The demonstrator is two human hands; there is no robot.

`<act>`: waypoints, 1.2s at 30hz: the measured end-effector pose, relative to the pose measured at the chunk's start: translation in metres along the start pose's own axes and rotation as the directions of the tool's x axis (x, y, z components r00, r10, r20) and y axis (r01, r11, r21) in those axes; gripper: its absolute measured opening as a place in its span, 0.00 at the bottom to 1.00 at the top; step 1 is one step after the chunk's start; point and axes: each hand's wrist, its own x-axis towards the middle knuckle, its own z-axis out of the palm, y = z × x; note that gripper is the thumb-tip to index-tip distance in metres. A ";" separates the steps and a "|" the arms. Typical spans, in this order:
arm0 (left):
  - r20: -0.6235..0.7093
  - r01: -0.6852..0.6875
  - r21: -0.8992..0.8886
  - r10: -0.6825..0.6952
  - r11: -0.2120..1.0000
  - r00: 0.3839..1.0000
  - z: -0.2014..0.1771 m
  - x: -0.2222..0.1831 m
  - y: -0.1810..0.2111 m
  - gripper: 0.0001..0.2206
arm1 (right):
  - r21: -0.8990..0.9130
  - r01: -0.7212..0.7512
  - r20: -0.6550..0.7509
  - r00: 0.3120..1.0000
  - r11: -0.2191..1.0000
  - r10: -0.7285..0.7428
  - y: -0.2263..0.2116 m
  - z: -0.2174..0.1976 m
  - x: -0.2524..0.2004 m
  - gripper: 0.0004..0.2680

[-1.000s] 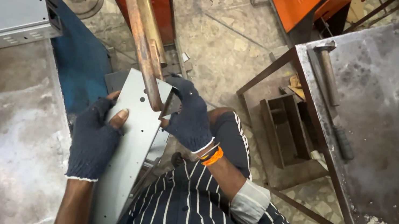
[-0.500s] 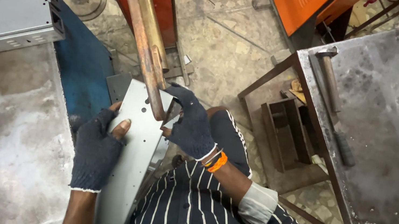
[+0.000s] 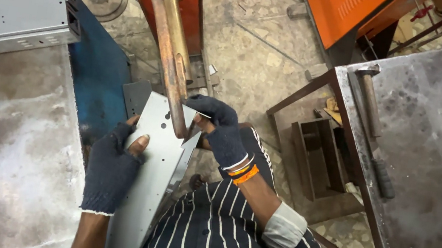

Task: Assembling and spot welding various metal components to construct industrial enclosures.

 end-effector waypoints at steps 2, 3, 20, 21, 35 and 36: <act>0.010 0.018 -0.012 -0.018 1.000 1.000 0.000 0.000 0.003 0.22 | 0.010 0.013 -0.010 1.000 1.000 -0.013 0.000 0.001 0.001 0.09; 0.019 0.033 -0.021 -0.033 0.999 0.999 0.000 0.000 0.004 0.22 | 0.021 0.030 -0.022 0.999 0.999 -0.030 0.000 0.001 0.001 0.09; -0.007 -0.021 -0.019 0.021 1.000 1.000 -0.001 -0.004 0.005 0.21 | -0.050 -0.085 -0.049 0.995 0.995 0.083 -0.001 -0.001 0.001 0.07; -0.002 0.007 -0.017 -0.007 1.000 1.000 -0.001 -0.004 0.007 0.21 | -0.021 -0.146 -0.053 0.988 0.989 0.144 -0.005 -0.001 0.001 0.08; 0.025 -0.114 0.002 0.114 0.993 0.993 -0.003 0.006 -0.014 0.21 | -0.625 0.116 -0.014 0.987 0.772 -0.160 -0.058 0.034 -0.015 0.31; 0.010 -0.203 0.041 0.203 0.978 0.979 -0.003 0.006 -0.016 0.21 | -0.662 0.081 -0.036 0.989 0.745 -0.140 -0.059 0.035 -0.016 0.30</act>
